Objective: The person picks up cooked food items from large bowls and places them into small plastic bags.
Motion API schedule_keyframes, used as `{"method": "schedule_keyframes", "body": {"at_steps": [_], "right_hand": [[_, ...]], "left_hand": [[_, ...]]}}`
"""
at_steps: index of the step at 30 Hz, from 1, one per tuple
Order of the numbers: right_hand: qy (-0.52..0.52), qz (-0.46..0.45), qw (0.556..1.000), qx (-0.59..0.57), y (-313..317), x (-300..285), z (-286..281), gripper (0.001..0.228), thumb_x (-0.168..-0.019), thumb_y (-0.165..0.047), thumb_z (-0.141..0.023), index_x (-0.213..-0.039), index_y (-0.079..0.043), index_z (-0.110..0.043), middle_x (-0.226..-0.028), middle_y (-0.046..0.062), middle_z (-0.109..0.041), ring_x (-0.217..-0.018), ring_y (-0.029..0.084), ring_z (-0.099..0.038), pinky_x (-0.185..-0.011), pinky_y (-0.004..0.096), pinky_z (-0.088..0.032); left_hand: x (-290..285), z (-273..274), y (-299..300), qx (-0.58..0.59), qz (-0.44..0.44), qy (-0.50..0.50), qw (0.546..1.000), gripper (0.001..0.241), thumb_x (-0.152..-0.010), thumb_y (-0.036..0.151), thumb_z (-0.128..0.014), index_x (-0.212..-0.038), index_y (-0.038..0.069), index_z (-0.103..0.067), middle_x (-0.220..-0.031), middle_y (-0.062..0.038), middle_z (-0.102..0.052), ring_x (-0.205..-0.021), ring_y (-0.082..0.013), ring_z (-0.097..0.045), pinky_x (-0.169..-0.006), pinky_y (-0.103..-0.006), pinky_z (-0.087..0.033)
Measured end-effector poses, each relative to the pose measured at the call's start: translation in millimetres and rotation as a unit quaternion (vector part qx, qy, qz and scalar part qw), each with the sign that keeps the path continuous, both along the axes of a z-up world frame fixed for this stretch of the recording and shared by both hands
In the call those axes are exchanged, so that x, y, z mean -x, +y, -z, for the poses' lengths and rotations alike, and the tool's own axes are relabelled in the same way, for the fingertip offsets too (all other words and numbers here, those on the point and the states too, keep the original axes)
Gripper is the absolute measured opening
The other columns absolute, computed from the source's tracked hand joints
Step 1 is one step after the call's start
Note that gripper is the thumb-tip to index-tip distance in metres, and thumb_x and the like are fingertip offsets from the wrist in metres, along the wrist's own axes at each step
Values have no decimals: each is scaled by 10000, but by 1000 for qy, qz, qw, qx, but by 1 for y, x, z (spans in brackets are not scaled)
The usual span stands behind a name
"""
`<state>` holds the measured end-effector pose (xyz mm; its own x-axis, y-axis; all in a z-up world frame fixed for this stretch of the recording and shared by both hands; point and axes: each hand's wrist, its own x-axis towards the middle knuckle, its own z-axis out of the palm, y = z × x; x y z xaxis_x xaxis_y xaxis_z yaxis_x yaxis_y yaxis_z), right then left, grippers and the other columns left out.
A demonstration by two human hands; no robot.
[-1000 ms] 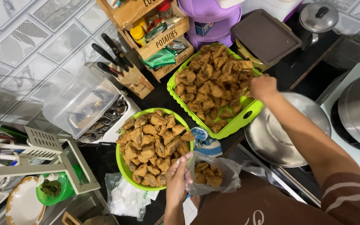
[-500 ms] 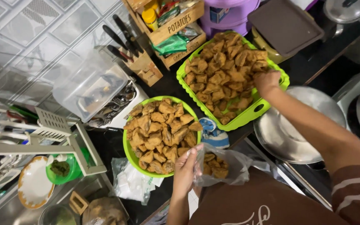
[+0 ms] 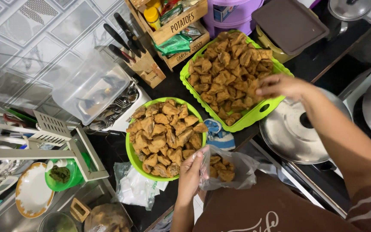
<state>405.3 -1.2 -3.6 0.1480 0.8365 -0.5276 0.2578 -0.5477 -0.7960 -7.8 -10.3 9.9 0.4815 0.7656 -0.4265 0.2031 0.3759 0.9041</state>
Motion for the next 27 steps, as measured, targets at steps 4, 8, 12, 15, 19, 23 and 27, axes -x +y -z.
{"method": "schedule_keyframes", "body": {"at_steps": [4,8,12,15,19,23,27], "right_hand": [[91,-153,981,-73,-22,51,23,458,-913,-338,-595,-1256,-49,-686,-1219,131,-769,-1077,268,-766,-965,361,-633],[307,-330,878,-164,-46,145,-5,332,-946,-271,-684,-1208,-66,-700,-1118,98,-771,-976,192,-761,-875,286,-639],[-52,-359,931,-49,-60,198,32,285,-900,-475,-738,-850,-205,-661,-739,-64,-628,-645,96,-529,-604,286,-389],[-230,-327,915,51,-61,230,0,206,-974,-429,-556,-924,-237,-612,-850,-16,-674,-806,192,-647,-713,374,-479],[-151,-284,947,21,-62,241,-20,587,-1015,-450,-516,-1514,-159,-407,-1594,144,-377,-1479,339,-340,-1187,559,-314],[-124,-342,928,79,-64,227,-26,688,-972,-617,-397,-1528,-243,-245,-1569,72,-250,-1456,291,-280,-1164,541,-312],[-62,-434,898,24,-68,178,-6,345,-1046,-303,-510,-1339,-164,-628,-1275,27,-692,-1049,175,-684,-861,276,-595]], "left_hand": [[-2,-2,-1,-23,11,-10,1000,508,-993,433,-521,-1344,129,-727,-474,-13,-603,-512,-89,-642,-1015,-300,-535],[-3,-5,-2,-4,9,-7,1000,514,-993,423,-517,-1373,138,-715,-470,-6,-569,-516,-106,-628,-838,-282,-551],[-4,-1,-1,-34,7,6,999,483,-963,428,-533,-1304,145,-726,-1432,-67,-694,-1381,-205,-612,-1155,-370,-442],[-4,6,-3,-30,4,-2,1000,493,-965,437,-528,-1315,148,-719,-1439,-58,-685,-1399,-201,-591,-1183,-368,-416],[-5,1,-4,-26,-4,7,1000,485,-959,428,-538,-1312,152,-722,-1433,-55,-695,-1397,-199,-599,-1178,-369,-428],[6,18,-2,49,-44,-59,996,481,-1011,362,-545,-1408,128,-683,-508,9,-527,-358,-71,-443,-339,-222,-341],[11,32,-2,63,-56,-120,989,485,-1035,324,-515,-1428,69,-642,-483,-31,-561,-292,-84,-360,-295,-230,-313]]}}
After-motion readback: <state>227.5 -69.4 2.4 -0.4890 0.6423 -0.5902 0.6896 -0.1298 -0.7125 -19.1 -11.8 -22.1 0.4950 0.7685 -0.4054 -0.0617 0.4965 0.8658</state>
